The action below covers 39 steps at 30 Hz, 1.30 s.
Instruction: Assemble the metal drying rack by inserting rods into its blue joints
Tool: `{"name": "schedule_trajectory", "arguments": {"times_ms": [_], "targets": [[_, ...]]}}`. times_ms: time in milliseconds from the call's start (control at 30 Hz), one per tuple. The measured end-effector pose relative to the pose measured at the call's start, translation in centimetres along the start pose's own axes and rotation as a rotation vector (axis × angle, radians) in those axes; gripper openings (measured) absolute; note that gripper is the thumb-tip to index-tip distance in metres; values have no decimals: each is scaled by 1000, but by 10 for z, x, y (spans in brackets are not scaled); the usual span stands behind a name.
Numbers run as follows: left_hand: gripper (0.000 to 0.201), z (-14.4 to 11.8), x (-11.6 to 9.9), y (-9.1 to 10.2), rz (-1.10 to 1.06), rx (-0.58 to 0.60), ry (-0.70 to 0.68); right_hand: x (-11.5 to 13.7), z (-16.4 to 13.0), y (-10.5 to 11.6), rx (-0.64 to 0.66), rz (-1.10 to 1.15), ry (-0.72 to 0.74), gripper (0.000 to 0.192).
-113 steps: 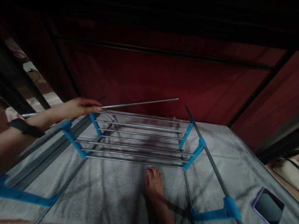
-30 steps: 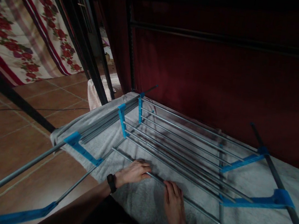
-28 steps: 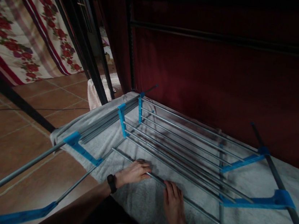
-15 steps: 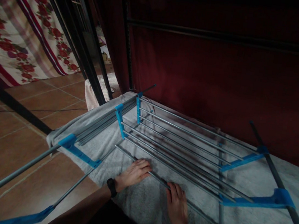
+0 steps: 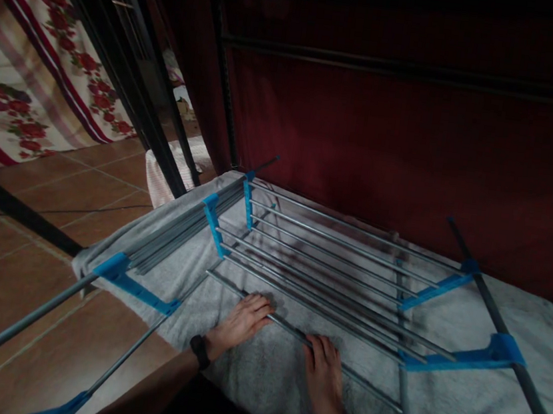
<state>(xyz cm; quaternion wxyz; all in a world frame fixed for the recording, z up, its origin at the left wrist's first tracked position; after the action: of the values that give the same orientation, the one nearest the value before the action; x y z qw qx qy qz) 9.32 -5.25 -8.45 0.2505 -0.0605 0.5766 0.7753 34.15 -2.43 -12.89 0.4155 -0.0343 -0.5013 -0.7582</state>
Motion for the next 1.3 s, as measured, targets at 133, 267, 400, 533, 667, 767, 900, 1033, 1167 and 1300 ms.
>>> {"name": "schedule_trajectory", "arguments": {"times_ms": [133, 267, 400, 533, 667, 767, 900, 1033, 1167, 1300], "targets": [[23, 1, 0, -2, 24, 19, -20, -2, 0, 0, 2, -10, 12, 22], [25, 1, 1, -3, 25, 11, -25, -1, 1, 1, 17, -14, -2, 23], [25, 2, 0, -1, 13, -5, -27, 2, 3, 3, 22, -18, -6, 24], [24, 1, 0, 2, 19, -3, -15, 3, 3, 2, 27, -34, 3, 25], [25, 0, 1, 3, 14, -6, 3, 2, 3, 1, 26, -32, -7, 25], [27, -1, 3, 6, -1, -27, -6, 3, 4, 2, 21, -12, -18, 26], [25, -4, 14, 16, -25, -157, 70, -6, 5, 9, -18, 41, -71, 28], [28, -12, 46, 37, -117, -488, 362, -28, 6, 27, -139, 120, -229, 34], [25, -24, 90, 62, -257, -852, 720, -54, 2, 50, -366, 219, -515, 42], [29, -26, 128, 77, -300, -1042, 888, -80, -6, 66, -629, 345, -785, 41]]}}
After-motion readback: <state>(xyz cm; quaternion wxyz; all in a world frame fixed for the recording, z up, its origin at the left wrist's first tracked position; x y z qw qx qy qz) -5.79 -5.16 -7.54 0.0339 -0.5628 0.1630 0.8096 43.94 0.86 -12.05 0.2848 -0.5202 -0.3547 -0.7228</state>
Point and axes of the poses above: each hand's wrist, its own z-axis towards the middle knuckle, its own y-axis out of the back of the hand, x = y × z, the point moved 4 cm from there along z, towards the middle knuckle, and after that the axes turned 5 degrees about -x, right-handed, at the moved point
